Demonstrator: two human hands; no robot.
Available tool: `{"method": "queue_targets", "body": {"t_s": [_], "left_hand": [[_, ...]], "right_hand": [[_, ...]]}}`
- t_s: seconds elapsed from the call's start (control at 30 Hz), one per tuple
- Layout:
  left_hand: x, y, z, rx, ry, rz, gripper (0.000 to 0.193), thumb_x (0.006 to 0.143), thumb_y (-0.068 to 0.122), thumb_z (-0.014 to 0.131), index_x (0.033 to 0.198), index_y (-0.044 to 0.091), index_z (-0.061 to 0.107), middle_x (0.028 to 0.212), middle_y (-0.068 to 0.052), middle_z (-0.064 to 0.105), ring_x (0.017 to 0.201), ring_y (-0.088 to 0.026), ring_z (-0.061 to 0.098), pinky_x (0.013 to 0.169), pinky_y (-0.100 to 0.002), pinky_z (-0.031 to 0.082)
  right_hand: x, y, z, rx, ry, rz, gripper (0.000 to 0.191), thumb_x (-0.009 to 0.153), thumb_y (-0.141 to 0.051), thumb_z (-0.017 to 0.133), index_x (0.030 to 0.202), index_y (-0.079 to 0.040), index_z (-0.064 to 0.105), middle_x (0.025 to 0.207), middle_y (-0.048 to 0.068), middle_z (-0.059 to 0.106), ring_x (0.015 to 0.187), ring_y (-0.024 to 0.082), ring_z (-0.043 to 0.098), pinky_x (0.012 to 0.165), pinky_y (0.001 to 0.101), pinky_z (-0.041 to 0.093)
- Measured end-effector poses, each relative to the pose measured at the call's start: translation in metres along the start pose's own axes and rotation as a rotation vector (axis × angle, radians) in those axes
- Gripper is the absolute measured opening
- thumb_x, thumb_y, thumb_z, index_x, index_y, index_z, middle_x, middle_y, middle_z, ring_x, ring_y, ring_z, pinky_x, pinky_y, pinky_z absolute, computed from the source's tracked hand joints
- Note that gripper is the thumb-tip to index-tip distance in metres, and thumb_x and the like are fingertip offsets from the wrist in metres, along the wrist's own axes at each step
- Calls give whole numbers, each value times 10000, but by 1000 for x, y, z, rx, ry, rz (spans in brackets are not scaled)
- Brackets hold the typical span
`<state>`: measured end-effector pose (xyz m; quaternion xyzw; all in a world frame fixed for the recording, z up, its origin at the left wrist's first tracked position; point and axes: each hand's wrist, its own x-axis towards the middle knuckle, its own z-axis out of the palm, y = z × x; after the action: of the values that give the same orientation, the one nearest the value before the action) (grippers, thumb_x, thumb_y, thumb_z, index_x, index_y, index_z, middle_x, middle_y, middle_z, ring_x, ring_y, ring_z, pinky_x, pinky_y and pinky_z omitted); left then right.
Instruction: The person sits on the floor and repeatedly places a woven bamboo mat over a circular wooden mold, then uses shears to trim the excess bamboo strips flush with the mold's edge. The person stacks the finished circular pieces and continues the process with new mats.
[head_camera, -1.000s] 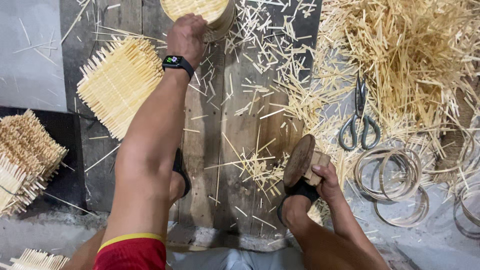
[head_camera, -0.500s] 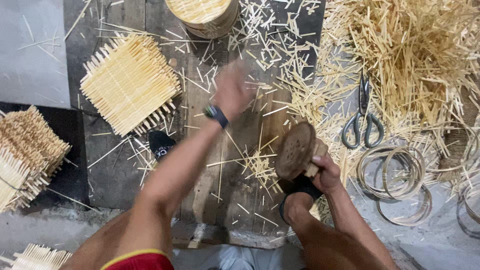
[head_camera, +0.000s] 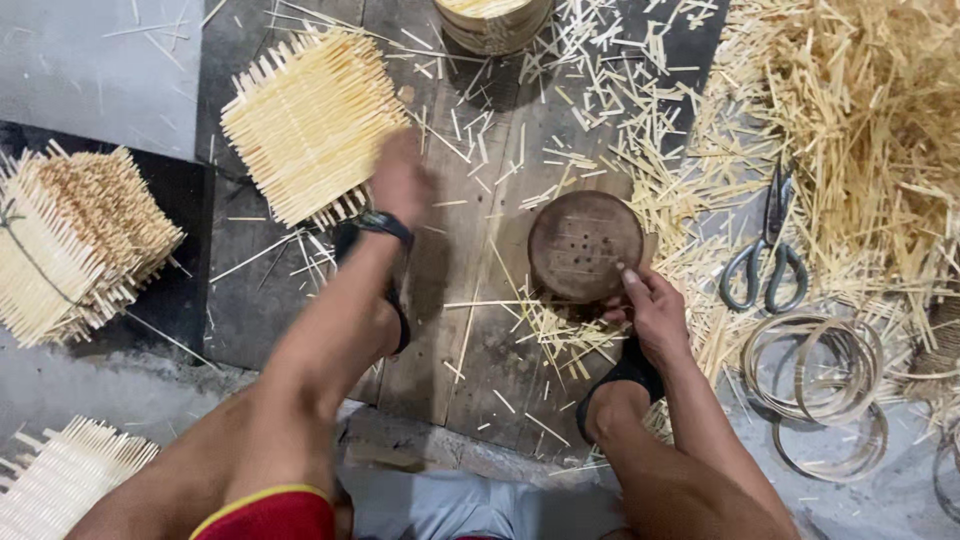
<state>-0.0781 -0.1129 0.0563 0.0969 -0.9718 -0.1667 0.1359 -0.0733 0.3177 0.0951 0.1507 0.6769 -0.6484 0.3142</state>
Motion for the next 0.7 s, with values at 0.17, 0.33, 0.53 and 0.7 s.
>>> {"method": "queue_targets", "body": {"t_s": [0.17,0.33,0.53,0.7], "left_hand": [[5,-103,-61,320,-309,-233,666,741,170,799,1328,-70,599,1310,-326,586,1226,-479,521,1040,-488,423],[6,-94,-111,14,-336,-270,233,913,186,705,1106,129,822,930,-170,746,811,-328,743,843,-416,585],[34,-24,-153,167,-151,-50,195,1027,181,654,857,137,739,738,-50,695,639,-222,687,606,-363,570],[-22,134,-109,-163,-88,518,124,803,25,688,926,36,676,856,-140,654,743,-322,643,606,-448,518]], "right_hand": [[-7,26,-15,48,-26,68,395,1057,-335,564,1100,45,661,880,111,692,730,172,669,631,324,581],[-9,36,-23,66,-27,64,411,1042,-361,578,1080,40,658,905,131,710,761,181,685,663,314,589],[-12,25,-26,113,49,-18,436,1052,-375,597,1141,51,625,945,146,710,795,202,693,678,311,583],[-18,-4,-27,364,-18,-133,486,1045,-415,559,1196,37,654,944,167,731,834,219,739,717,311,604]]}}
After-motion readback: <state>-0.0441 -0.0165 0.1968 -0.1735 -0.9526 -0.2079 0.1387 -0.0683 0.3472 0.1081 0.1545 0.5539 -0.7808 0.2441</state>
